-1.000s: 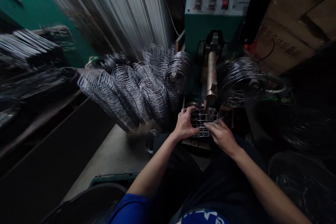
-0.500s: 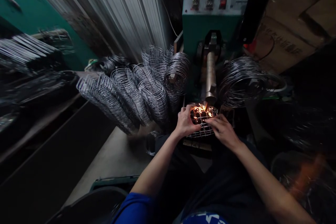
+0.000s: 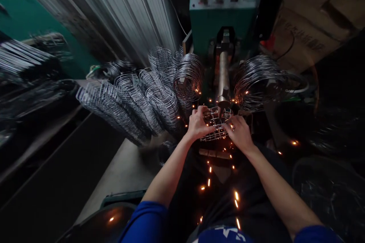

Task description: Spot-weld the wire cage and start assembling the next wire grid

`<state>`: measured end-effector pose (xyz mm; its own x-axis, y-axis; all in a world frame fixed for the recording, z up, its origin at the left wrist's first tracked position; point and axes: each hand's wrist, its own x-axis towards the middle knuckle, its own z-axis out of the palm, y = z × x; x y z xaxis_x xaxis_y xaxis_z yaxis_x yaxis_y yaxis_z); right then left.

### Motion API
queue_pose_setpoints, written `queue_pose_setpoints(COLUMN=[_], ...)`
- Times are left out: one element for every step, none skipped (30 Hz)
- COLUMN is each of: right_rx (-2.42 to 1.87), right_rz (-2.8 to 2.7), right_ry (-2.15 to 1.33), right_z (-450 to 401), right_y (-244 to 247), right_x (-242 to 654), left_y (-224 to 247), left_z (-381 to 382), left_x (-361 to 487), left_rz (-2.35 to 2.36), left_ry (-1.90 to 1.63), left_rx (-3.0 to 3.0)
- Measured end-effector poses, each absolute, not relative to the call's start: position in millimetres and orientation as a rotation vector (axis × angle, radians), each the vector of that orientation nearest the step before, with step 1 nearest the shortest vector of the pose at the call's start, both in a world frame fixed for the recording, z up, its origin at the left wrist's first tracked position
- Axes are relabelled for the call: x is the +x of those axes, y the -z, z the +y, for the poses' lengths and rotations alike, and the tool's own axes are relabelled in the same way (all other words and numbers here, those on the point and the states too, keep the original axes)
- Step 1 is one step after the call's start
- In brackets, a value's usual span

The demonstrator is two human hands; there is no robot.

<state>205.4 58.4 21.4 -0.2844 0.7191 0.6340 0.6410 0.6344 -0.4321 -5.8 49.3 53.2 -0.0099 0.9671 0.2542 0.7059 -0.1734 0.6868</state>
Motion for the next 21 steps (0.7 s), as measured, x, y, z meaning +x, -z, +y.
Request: queue_pose_setpoints(right_rx=[-1.076,-1.083,-1.085,-1.086,-1.091,-1.100,-1.109,-1.107,-1.096,-1.082,-1.068,-1.062,-1.070,-1.095,-1.132,-1.172,-1.212,-1.248,-1.269,-1.266,-1.234], right_rz=[-1.992,-1.984,-1.974,-1.958,-1.932,-1.897,-1.852,-1.798,-1.741,-1.691,-1.651,-1.617,-1.583,-1.541,-1.487,-1.423,-1.360,-1.313,-1.287,-1.281,-1.298], right_ry=[-0.120,-0.139,-0.172,-0.218,-0.279,-0.358,-0.457,-0.572,-0.690,-0.805,-0.907,-0.999,-1.079,-1.149,-1.212,-1.265,-1.303,-1.329,-1.342,-1.350,-1.363], right_z=[59.5,61.0,62.8,64.6,66.0,66.8,66.6,65.3,62.7,58.9,53.8,47.9,41.5,35.0,28.9,23.6,19.5,16.6,14.8,13.8,13.2], right_y=[-22.3,-24.0,-26.3,-28.9,-31.4,-33.5,-34.8,-35.1,-34.3,-32.7,-30.5,-28.1,-25.7,-23.6,-21.9,-20.7,-20.2,-20.5,-21.8,-24.2,-27.9], right_x=[205.2,205.4,205.9,206.9,208.5,210.9,214.1,218.1,223.1,228.8,235.3,242.4,249.6,256.5,262.9,268.1,271.8,273.9,274.1,272.6,269.6], left_y=[-52.8,-52.4,-52.0,-51.8,-51.8,-51.9,-51.8,-51.6,-50.9,-49.5,-47.0,-43.4,-38.3,-31.7,-23.7,-14.6,-5.0,4.5,13.2,20.7,26.6], left_z=[51.7,55.2,59.6,64.4,69.3,73.7,77.2,79.6,80.9,80.9,79.9,78.0,75.4,72.4,69.2,66.1,63.2,60.6,58.5,56.6,54.7], left_x=[-6.1,-6.7,-7.3,-8.0,-8.6,-9.2,-9.9,-10.9,-12.7,-15.5,-19.7,-25.3,-32.4,-40.4,-48.9,-57.0,-64.0,-69.6,-73.3,-75.3,-75.8], left_rz=[1.752,1.767,1.780,1.788,1.782,1.767,1.747,1.726,1.701,1.669,1.627,1.570,1.504,1.443,1.398,1.371,1.359,1.354,1.351,1.344,1.340], left_ry=[-1.002,-1.000,-0.993,-0.984,-0.977,-0.976,-0.982,-0.992,-1.001,-1.011,-1.018,-1.017,-1.013,-1.011,-1.017,-1.037,-1.064,-1.097,-1.133,-1.164,-1.192], left_rx=[1.920,1.927,1.933,1.936,1.936,1.935,1.934,1.932,1.935,1.941,1.951,1.965,1.977,1.978,1.960,1.912,1.832,1.725,1.607,1.496,1.407])
